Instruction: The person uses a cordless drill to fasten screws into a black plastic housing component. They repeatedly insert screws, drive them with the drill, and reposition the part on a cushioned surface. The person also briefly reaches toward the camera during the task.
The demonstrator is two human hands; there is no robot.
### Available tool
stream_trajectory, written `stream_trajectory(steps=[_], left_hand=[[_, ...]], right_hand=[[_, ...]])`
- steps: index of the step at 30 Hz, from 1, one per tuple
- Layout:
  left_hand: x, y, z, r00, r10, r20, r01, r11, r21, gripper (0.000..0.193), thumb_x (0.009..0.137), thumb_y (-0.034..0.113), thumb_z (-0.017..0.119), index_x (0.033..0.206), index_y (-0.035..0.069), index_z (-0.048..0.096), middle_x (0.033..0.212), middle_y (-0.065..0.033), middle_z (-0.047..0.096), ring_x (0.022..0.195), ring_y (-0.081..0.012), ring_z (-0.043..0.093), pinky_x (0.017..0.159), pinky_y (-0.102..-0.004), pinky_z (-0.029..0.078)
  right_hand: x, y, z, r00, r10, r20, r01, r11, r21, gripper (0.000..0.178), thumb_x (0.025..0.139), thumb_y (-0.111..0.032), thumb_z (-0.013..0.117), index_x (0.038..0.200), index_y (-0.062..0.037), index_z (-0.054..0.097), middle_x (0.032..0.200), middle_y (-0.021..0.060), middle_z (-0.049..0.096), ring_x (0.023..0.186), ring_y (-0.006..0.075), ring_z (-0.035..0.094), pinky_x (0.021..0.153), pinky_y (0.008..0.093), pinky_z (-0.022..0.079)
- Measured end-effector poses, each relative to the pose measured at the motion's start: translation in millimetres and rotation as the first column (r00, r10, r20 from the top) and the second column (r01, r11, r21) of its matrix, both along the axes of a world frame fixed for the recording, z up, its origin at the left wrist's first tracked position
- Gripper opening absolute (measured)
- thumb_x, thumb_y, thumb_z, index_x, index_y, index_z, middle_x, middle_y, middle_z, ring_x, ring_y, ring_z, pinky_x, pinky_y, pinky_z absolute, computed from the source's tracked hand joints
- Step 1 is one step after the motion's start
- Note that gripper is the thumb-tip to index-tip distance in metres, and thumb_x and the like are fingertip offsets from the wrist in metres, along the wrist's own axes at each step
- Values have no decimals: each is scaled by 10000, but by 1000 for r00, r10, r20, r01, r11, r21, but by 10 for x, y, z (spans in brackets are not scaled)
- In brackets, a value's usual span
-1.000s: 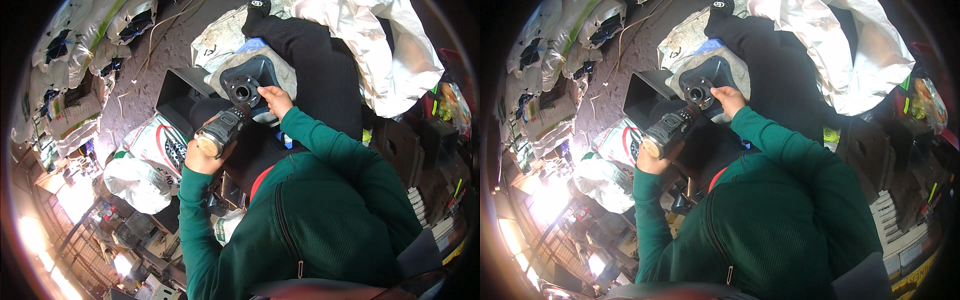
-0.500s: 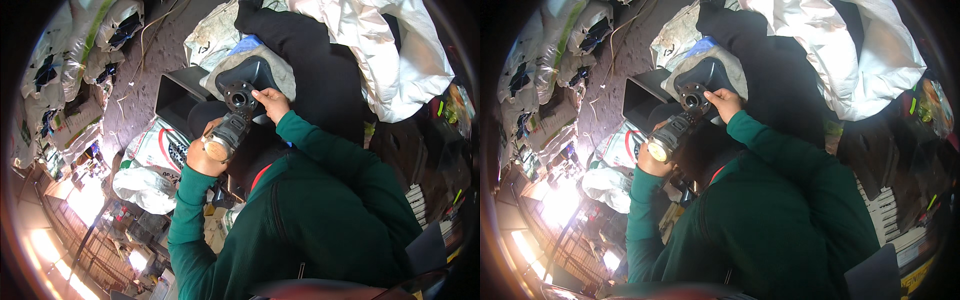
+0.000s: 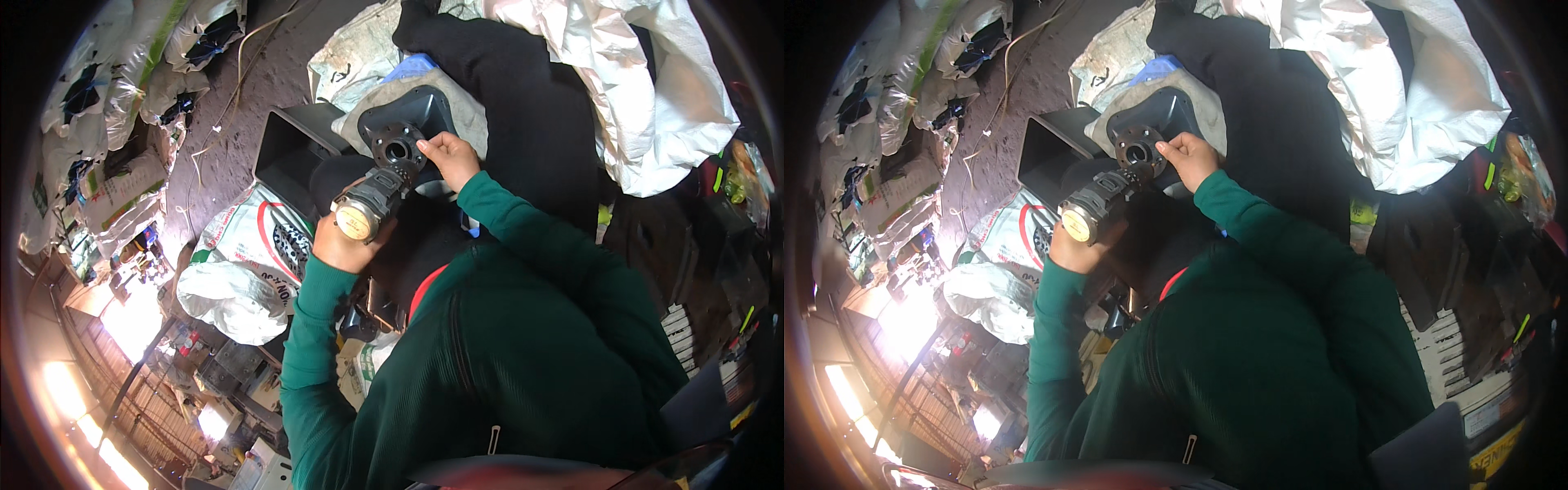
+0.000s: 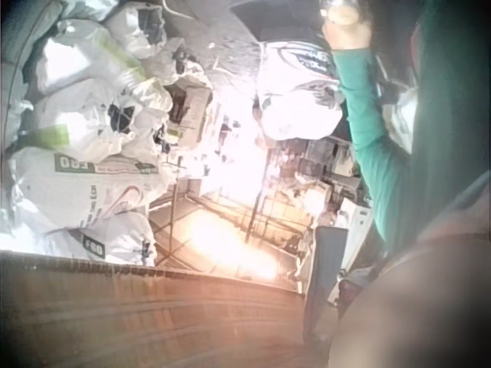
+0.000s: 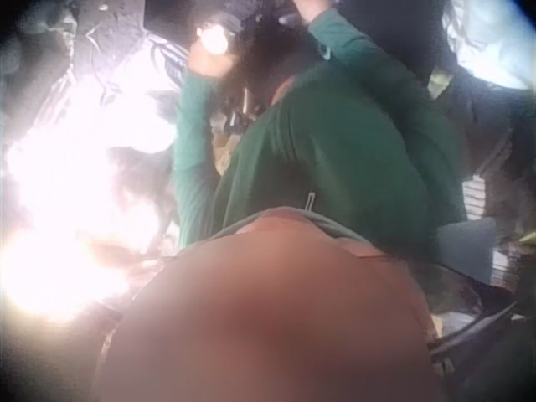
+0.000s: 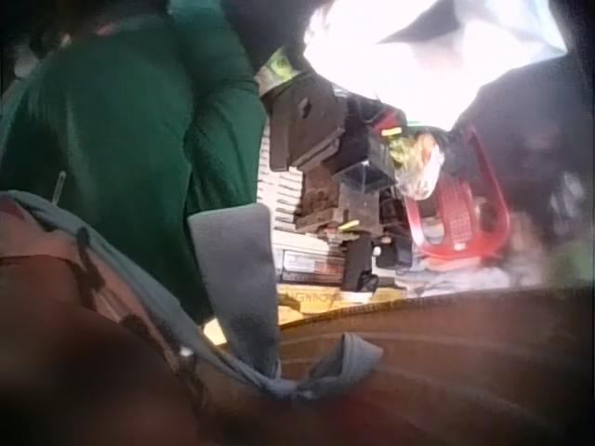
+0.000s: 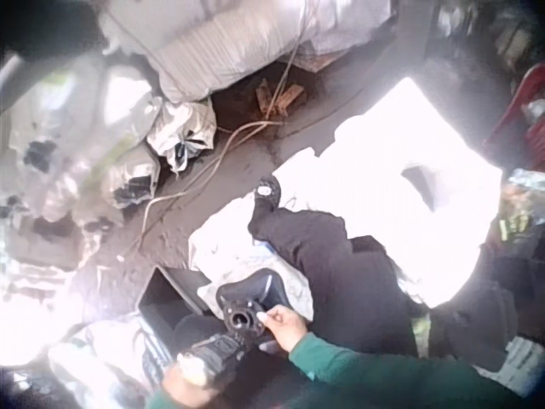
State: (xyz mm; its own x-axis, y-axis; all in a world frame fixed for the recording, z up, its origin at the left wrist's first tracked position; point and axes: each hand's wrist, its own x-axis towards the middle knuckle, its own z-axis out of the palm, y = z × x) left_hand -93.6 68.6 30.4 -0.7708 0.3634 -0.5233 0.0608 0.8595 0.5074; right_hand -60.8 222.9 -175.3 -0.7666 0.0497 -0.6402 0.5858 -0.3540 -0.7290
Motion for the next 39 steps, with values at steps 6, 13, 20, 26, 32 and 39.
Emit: stream_trajectory(steps=[6, 13, 20, 26, 32, 39], left_hand=[[400, -30, -44, 934, 353, 49, -356, 929, 102, 445, 729, 223, 785, 1089, 16, 625, 951, -125, 698, 876, -237, 685, 776, -331, 518], [166, 1, 186, 971, 233, 61, -239, 961, 141, 494, 739, 148, 772, 1171, 2, 581, 1019, -118, 674, 937, -191, 644, 829, -319, 495], [90, -230, 903, 956, 108, -275, -20, 952, 305, 426, 767, -28, 672, 1180, 0, 573, 1080, -94, 644, 966, -191, 613, 846, -312, 480], [637, -193, 590, 917, -130, -378, 242, 933, 267, 467, 715, 77, 732, 1159, 24, 596, 1182, -172, 602, 1095, -317, 585, 952, -395, 449], [947, -260, 380, 951, -14, -310, 114, 945, 306, 547, 705, 95, 761, 1205, 10, 556, 1290, -182, 533, 1155, -301, 559, 980, -373, 440], [1024, -264, 435, 975, 47, -217, 25, 948, 316, 597, 702, 124, 772, 1238, 17, 534, 1298, -181, 528, 1140, -304, 572, 964, -350, 453]], right_hand=[[37, 14, 34, 994, 83, -70, -69, 980, 185, 277, 866, -304, 695, 798, -44, 627, 609, -85, 448, 570, 27, 357, 509, 228, 307], [34, 96, -36, 970, 238, -58, -204, 916, 345, 375, 829, -441, 677, 846, -67, 663, 684, 15, 604, 668, 137, 569, 648, 307, 447], [30, 250, 152, 990, -78, 116, 97, 982, -163, 377, 891, -385, 606, 1026, -36, 652, 792, 31, 630, 720, 145, 585, 658, 294, 474], [129, 608, 598, 994, -103, 41, 97, 636, -766, 432, 999, -263, 351, 1287, 27, 490, 1177, 164, 605, 1112, 279, 593, 918, 418, 514], [189, 440, 851, 1000, 27, 8, -10, 581, -814, 470, 1021, -325, 313, 1299, 18, 474, 1218, 176, 589, 1178, 297, 554, 955, 411, 492], [234, 249, 933, 999, 51, -2, -32, 600, -799, 495, 1015, -381, 340, 1274, 11, 497, 1177, 162, 605, 1142, 283, 578, 945, 411, 495]])
